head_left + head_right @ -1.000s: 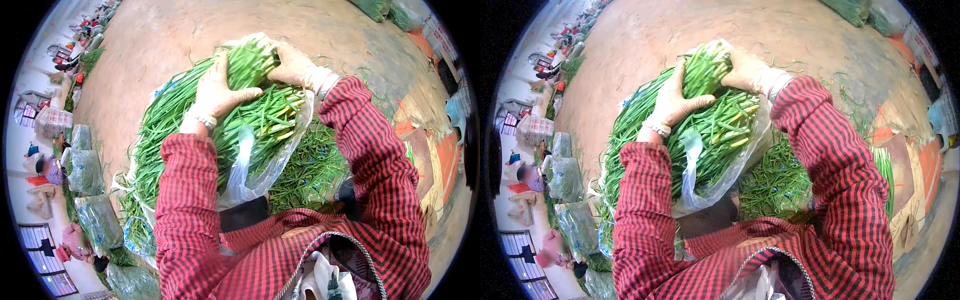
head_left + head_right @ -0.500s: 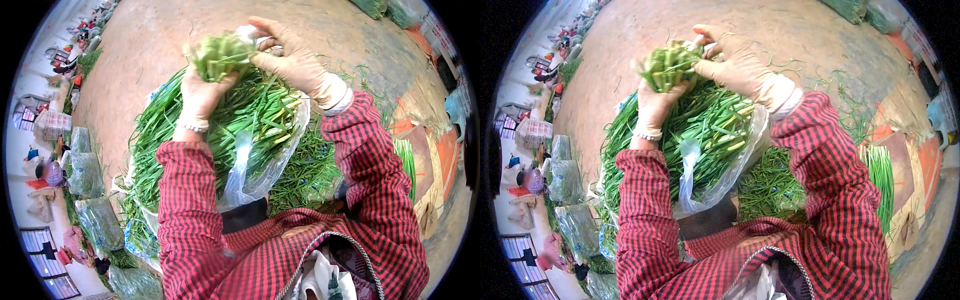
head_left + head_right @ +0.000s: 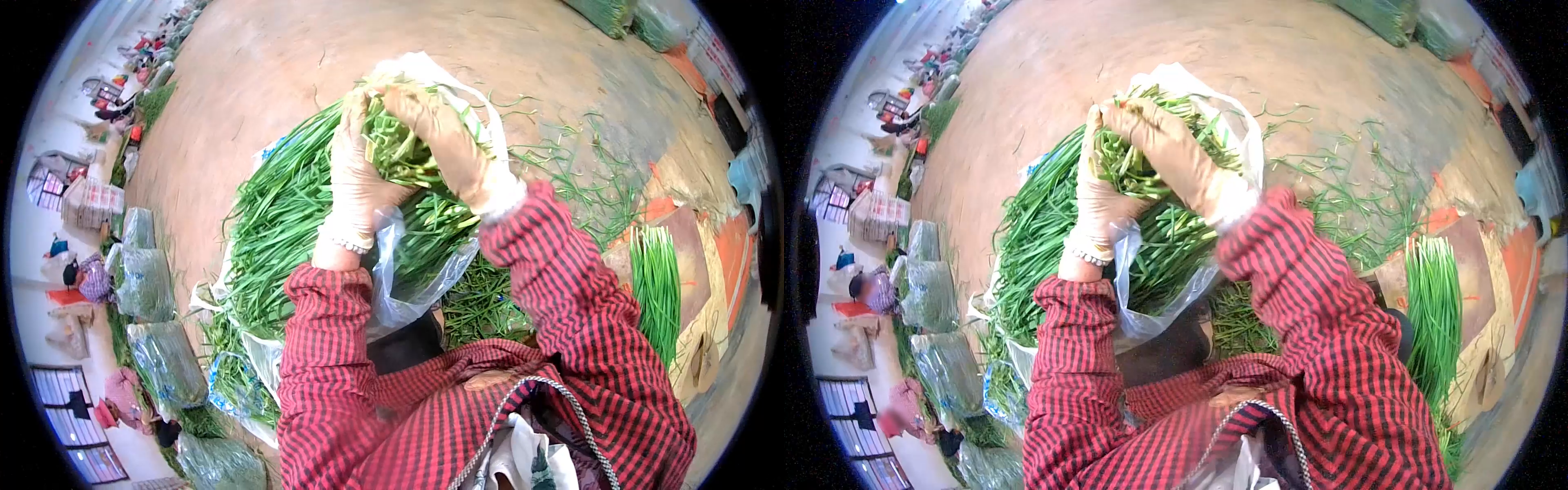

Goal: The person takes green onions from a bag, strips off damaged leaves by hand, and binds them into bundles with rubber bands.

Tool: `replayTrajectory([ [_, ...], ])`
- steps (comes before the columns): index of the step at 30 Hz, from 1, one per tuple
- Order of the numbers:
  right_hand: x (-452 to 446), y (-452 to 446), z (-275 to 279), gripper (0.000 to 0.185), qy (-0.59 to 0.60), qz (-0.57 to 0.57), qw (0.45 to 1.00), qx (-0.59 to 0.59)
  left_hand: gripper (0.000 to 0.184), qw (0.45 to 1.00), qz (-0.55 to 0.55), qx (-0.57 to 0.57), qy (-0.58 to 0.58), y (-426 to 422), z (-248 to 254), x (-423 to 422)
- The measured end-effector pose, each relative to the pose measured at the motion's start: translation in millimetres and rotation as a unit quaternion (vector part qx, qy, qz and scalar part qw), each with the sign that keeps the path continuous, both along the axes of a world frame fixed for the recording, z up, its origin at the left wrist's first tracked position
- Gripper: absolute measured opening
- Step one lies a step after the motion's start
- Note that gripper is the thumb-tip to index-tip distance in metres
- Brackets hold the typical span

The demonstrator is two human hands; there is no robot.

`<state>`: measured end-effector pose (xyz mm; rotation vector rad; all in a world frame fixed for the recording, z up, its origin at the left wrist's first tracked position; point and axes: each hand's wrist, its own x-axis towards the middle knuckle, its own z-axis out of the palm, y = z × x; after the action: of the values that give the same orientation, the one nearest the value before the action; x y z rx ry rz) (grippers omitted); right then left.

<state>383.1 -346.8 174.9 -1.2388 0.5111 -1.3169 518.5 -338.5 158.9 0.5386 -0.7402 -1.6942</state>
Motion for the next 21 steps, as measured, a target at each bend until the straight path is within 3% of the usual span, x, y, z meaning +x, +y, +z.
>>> replayTrajectory([
  [3, 11.1, 13.9, 4.8, 0.041, -0.014, 0.014, 0.999, -0.040, 0.080, 0.994, 0.075, -0.009, -0.078, -3.0, -27.6, 19.7],
  [4, 11.5, 14.5, 10.7, 0.047, -0.004, 0.012, 0.997, -0.076, 0.081, 0.981, 0.129, -0.028, -0.144, -4.4, -40.7, 31.1],
  [5, 9.4, 11.8, 20.1, 0.058, -0.020, 0.081, 0.996, -0.029, 0.082, 0.952, 0.180, -0.065, -0.237, -5.6, -52.2, 39.6],
  [6, 5.5, 6.0, 26.4, 0.068, -0.029, 0.146, 0.988, 0.029, 0.083, 0.888, 0.231, -0.132, -0.375, -0.6, -43.1, 42.7],
  [7, 13.4, -9.6, 17.1, 0.073, -0.082, 0.153, 0.983, 0.059, 0.062, 0.715, 0.291, -0.299, -0.561, 5.9, -33.6, 44.2],
  [9, 33.2, -48.3, -23.4, 0.081, -0.124, 0.142, 0.974, 0.125, 0.036, 0.622, 0.304, -0.359, -0.626, 27.1, -9.2, 36.1],
  [11, 39.7, -60.1, -57.1, 0.086, -0.107, 0.128, 0.964, 0.210, 0.054, 0.417, 0.353, -0.411, -0.730, 39.6, -20.1, 52.2],
  [13, 39.0, -72.1, -71.9, 0.082, -0.053, 0.123, 0.971, 0.195, 0.061, 0.335, 0.421, -0.368, -0.758, 60.1, -8.7, 57.4],
  [15, 35.0, -70.5, -74.9, 0.081, -0.049, 0.115, 0.971, 0.205, 0.057, 0.602, 0.433, -0.352, -0.570, 83.9, 9.5, 93.0],
  [17, 32.1, -65.5, -72.8, 0.078, -0.035, 0.110, 0.972, 0.206, 0.049, 0.789, 0.427, -0.318, -0.307, 114.7, 35.3, 122.1],
  [18, 31.8, -63.1, -69.9, 0.076, -0.035, 0.106, 0.972, 0.206, 0.044, 0.852, 0.397, -0.271, -0.209, 141.6, 55.2, 129.4],
  [20, 33.1, -63.5, -70.8, 0.075, -0.054, 0.105, 0.974, 0.191, 0.035, 0.878, 0.393, -0.239, -0.135, 190.1, 98.1, 140.4],
  [21, 34.2, -64.9, -72.2, 0.073, -0.051, 0.091, 0.977, 0.188, 0.036, 0.818, 0.470, -0.284, -0.171, 203.9, 117.6, 144.9],
])
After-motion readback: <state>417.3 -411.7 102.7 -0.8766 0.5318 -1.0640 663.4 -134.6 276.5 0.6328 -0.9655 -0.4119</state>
